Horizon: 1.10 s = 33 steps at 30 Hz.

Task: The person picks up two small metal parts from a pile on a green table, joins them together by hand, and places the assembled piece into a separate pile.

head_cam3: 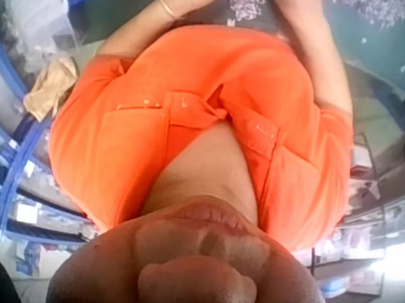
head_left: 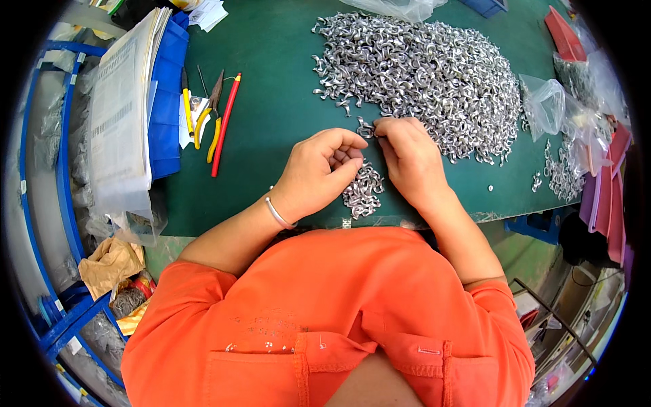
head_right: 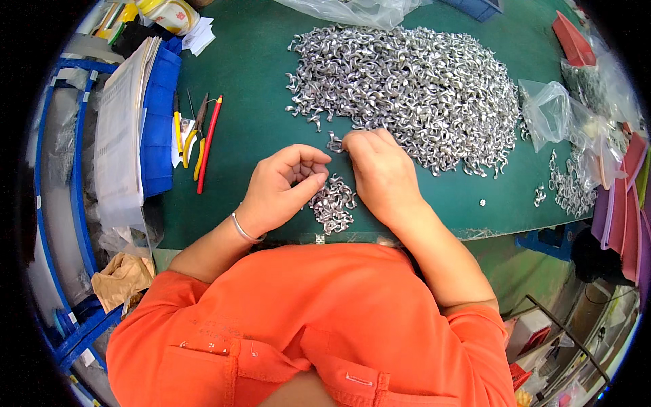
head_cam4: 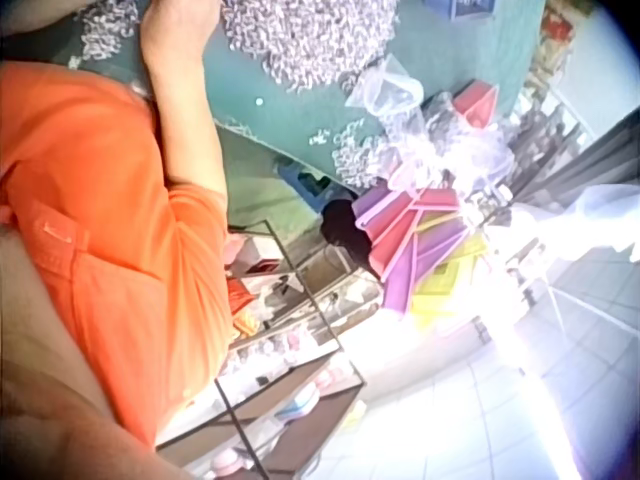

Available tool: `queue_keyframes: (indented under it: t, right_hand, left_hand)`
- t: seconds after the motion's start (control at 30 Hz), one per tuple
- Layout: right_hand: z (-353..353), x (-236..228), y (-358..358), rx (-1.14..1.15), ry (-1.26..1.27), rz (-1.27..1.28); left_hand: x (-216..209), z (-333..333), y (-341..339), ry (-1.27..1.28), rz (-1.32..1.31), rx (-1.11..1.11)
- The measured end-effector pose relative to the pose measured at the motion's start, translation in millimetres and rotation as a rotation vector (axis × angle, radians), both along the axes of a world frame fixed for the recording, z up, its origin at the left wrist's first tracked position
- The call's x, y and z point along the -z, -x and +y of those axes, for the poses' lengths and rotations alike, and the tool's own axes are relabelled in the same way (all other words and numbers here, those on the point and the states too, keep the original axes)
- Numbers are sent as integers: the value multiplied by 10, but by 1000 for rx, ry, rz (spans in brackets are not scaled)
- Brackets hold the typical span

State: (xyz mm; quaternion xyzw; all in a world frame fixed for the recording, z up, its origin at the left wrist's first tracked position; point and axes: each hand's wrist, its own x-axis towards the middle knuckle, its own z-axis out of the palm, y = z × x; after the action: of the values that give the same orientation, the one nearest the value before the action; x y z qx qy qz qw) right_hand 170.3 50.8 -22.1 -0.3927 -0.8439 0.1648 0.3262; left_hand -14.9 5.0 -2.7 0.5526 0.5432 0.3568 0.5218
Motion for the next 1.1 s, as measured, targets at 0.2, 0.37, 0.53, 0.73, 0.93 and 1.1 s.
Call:
queue_keyframes:
  t: [0.2,0.37,0.53,0.73,0.93,1.1]
  right_hand:
    - [-75,-53,9,42,118,96]
    - [-207,-104,50,-6,292,493]
    - [-256,-170,41,-74,432,674]
    - [-341,-243,62,-103,796,953]
    - [-304,-201,60,-114,121,528]
    - [-307,-235,64,-119,69,495]
  left_hand:
    - [6,-5,14,80,-98,-51]
    - [-39,-7,-10,188,-320,-70]
    - [-56,-11,-11,144,-418,-79]
    - [-38,-24,-4,-2,-503,-79]
    - [-55,-46,-26,33,-520,-73]
    - [-52,-55,-28,54,-513,-84]
